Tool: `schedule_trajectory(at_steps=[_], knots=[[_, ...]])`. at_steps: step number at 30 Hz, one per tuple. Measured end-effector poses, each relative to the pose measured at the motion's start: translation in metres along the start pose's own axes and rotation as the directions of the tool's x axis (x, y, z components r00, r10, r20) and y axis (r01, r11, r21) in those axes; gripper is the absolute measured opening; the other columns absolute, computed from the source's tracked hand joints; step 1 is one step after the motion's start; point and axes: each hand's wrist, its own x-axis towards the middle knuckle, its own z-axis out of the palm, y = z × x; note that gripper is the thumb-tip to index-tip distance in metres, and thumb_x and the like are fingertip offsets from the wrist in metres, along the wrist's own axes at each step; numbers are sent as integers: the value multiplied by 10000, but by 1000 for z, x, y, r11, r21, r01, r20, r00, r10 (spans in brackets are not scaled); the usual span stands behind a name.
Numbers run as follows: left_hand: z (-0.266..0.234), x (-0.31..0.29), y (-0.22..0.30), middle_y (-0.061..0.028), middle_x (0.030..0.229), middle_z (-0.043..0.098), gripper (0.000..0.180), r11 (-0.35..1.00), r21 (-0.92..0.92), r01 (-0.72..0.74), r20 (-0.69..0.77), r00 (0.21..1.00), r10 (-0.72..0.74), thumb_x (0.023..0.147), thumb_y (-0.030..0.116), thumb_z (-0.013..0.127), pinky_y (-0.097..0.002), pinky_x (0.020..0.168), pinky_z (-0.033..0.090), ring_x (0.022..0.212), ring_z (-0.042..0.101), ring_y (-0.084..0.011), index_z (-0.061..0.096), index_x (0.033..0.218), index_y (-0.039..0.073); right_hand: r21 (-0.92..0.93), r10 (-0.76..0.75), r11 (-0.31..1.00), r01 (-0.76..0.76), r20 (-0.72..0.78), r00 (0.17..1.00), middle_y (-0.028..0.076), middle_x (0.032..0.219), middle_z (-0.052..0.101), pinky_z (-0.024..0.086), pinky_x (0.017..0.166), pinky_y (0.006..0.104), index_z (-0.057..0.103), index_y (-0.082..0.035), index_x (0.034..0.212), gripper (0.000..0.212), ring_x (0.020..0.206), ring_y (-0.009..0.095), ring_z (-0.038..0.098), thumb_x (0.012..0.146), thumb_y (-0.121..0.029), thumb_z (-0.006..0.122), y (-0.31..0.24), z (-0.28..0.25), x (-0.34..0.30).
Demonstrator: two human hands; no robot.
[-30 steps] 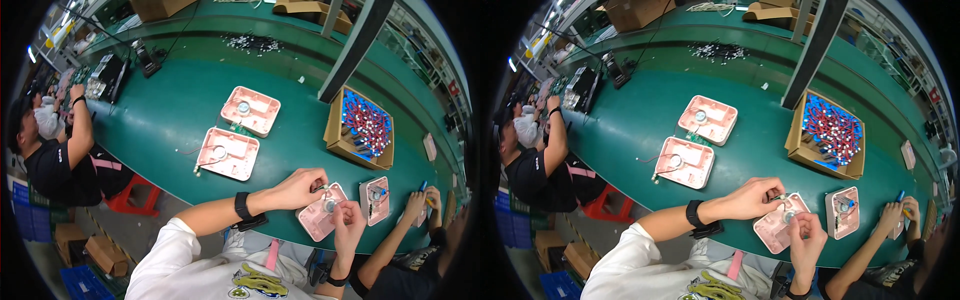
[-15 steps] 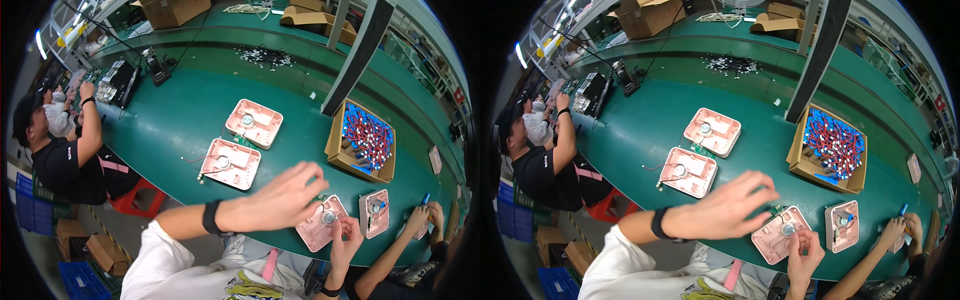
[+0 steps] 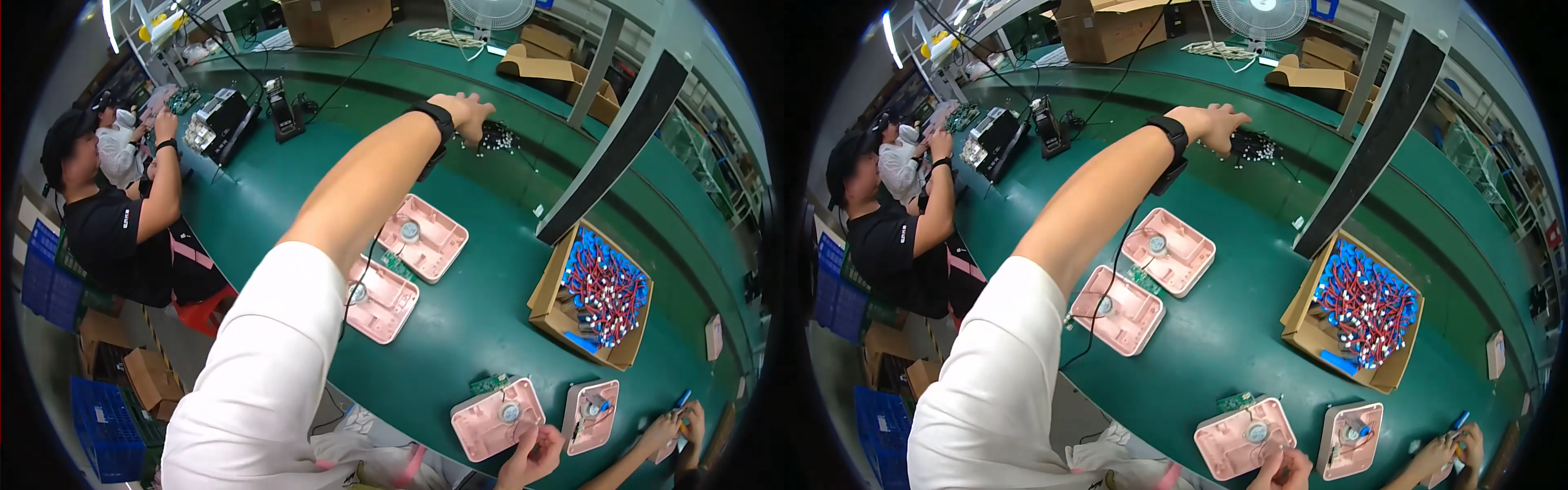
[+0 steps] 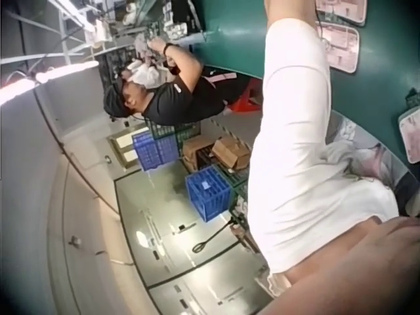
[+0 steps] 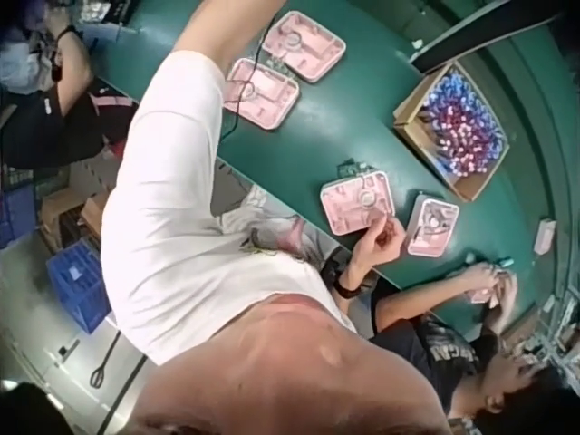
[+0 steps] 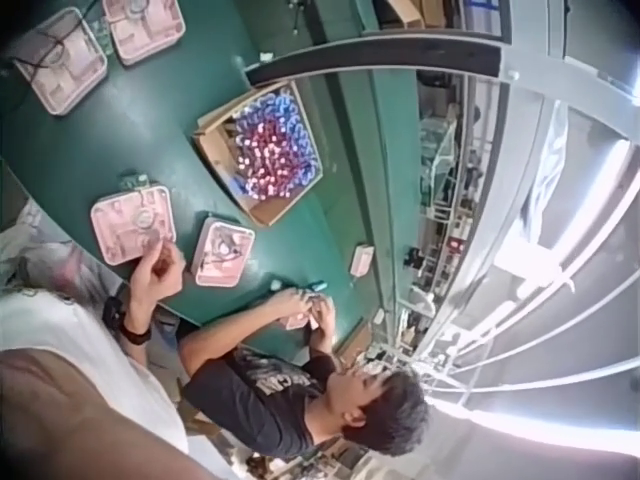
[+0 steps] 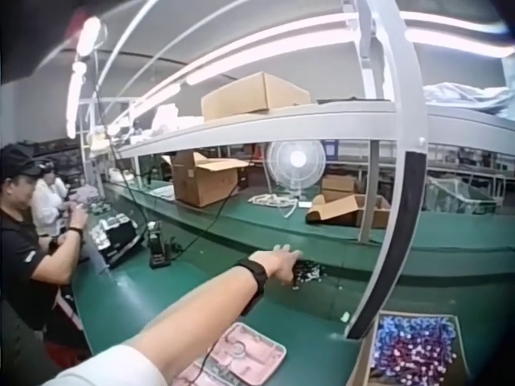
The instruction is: The person picks up a pink plastic housing and a circuit board, then connects a battery to the board. They place the battery and board into the housing, press the components into position, and set the assembled unit aside on the table before repeating the process with several more units.
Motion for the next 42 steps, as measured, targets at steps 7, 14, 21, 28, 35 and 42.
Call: schedule_trajectory(at_steps=[7,14,21,28,35,42], knots=[[-10,53,11,-193,1525,548,1088,985,153,79,386,913,-133,688,342,885,-507,1027,553,1346,596,-376,357,1633,243,-18,-83,997,81,-168,982,68,854,674,490,639,270,679,10,1019,115,712,136,588,976,-55,764,17,-2,1],[19,96,-1,-173,1530,575,1174,989,81,121,411,900,-144,638,393,894,-505,988,569,1299,637,-375,319,1652,254,-10,-109,994,109,-165,980,78,851,656,478,630,311,688,1,1002,88,698,174,564,958,-26,759,18,7,0],[38,113,9,-196,1501,581,1176,997,51,60,391,917,-75,623,348,874,-499,1014,552,1346,598,-371,312,1652,246,-96,-113,990,100,-139,984,109,808,637,462,604,340,701,0,969,74,668,229,576,934,-17,763,18,3,-1],[75,119,37,-223,1270,700,843,974,123,-191,59,981,185,689,156,797,-477,939,582,1215,676,-385,519,1485,159,-117,-163,982,145,-155,974,123,791,650,449,573,350,711,2,939,68,632,258,576,919,-22,772,16,7,3],[93,143,21,-199,1263,714,668,952,62,-300,187,940,284,729,78,782,-485,955,576,1209,673,-404,597,1371,73,-90,-149,987,136,-161,976,119,788,655,452,573,344,710,-2,928,67,634,246,578,922,-23,773,15,10,7],[74,124,50,-196,1413,618,730,973,-69,-219,208,951,229,694,126,828,-465,1038,541,1314,594,-389,593,1383,71,-116,-173,981,155,-167,971,114,789,660,457,574,336,709,-5,921,70,635,233,580,927,-27,775,15,10,9]])
